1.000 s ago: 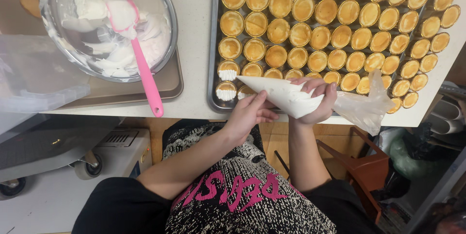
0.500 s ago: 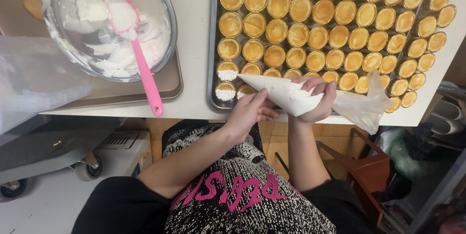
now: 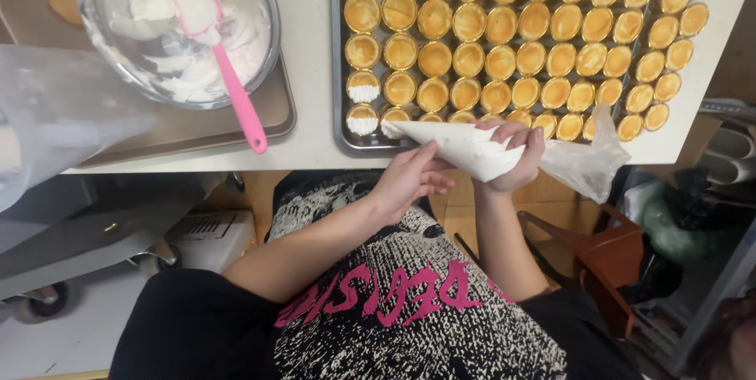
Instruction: The person fills a piping bag with white cream from a bowl using a spatula. They then pipe the cream into a tray of small tart shells. The person briefly pauses to pick up a grape from a cutting board where another person is slicing fruit, then resumes piping the cream into the tart shells.
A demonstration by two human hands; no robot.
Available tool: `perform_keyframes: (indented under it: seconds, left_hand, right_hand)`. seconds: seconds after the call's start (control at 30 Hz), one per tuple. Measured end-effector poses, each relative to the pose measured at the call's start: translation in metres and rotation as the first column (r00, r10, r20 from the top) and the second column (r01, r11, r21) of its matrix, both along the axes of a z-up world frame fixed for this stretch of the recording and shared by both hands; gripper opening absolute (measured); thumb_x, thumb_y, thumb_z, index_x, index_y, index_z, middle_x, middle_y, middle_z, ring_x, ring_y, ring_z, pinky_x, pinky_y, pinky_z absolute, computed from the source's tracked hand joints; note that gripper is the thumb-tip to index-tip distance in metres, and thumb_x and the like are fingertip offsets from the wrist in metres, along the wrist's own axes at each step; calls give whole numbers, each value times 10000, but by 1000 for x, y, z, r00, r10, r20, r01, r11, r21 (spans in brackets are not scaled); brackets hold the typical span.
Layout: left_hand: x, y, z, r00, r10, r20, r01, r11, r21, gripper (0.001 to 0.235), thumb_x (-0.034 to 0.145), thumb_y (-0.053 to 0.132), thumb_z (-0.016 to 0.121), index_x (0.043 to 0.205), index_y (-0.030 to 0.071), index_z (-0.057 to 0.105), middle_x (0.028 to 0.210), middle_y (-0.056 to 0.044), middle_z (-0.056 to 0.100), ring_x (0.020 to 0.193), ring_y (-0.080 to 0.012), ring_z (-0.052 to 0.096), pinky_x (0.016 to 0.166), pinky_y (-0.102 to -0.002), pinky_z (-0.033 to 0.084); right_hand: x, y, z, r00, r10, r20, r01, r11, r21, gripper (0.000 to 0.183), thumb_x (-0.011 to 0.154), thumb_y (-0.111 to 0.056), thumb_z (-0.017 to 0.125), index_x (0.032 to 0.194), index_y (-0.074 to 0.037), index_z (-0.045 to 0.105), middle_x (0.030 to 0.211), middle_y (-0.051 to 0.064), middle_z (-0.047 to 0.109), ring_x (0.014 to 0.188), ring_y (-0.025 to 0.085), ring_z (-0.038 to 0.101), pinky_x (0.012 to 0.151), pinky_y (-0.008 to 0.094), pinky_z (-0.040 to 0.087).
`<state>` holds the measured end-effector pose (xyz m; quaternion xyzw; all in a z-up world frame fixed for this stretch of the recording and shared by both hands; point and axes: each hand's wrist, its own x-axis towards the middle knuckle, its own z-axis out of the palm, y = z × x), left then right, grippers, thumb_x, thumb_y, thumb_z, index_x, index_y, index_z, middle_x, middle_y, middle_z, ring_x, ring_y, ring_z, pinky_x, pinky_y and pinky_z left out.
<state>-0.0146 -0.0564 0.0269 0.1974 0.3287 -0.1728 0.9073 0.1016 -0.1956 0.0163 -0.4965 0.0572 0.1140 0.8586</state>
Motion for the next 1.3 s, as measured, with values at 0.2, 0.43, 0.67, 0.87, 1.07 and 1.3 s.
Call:
perform_keyframes:
  seconds: [0.2,0.43,0.67,0.87,1.07,1.3]
  left_hand:
    - [1,-15,1,997,-15,74,16,1000,-12,497,1081,397,438,1346,-9,551,1230,-143,688,927,-192,691,800,-352,561]
    - [21,-52,-3,999,11,32,-9,998,-56,487,1075,403,459,1339,1,535,1230,-160,690,932,-212,697,811,-369,566]
    - [21,-75,-15,994,111,-19,-111,993,-44,523,1071,444,427,1311,-5,547,1169,-184,720,883,-230,709,802,-390,573]
    - [18,-79,-17,989,143,-30,-142,990,22,529,1070,441,435,1292,-18,578,1148,-178,731,861,-209,707,794,-384,571]
    - [20,-80,-24,988,148,-33,-147,988,38,537,1071,444,455,1284,-29,593,1164,-168,739,847,-203,714,788,-369,559]
    - [18,-83,-18,990,139,-31,-139,990,5,538,1053,450,446,1325,4,575,1167,-170,740,829,-200,719,772,-378,577]
  right_hand:
    - [4,-22,11,997,-77,-11,78,995,63,432,1108,-367,322,780,-96,393,730,108,489,761,385,629,833,656,581]
    - [19,-53,12,994,-103,-23,103,995,1,422,1098,-352,351,763,-99,388,702,107,485,752,391,642,799,634,589]
    - [29,-70,-5,995,81,61,-80,997,-12,429,1108,-348,335,766,-93,381,728,108,475,794,382,644,866,637,581]
    - [29,-64,-9,988,152,38,-155,984,91,448,1118,-352,331,759,-87,369,772,108,472,806,361,621,906,646,565]
    - [32,-60,-8,985,157,77,-157,988,-6,406,1093,-351,338,778,-97,366,737,100,462,771,368,619,880,650,571]
    - [35,-68,-12,976,198,85,-200,980,9,435,1112,-349,355,750,-106,360,734,101,452,757,350,605,840,611,567]
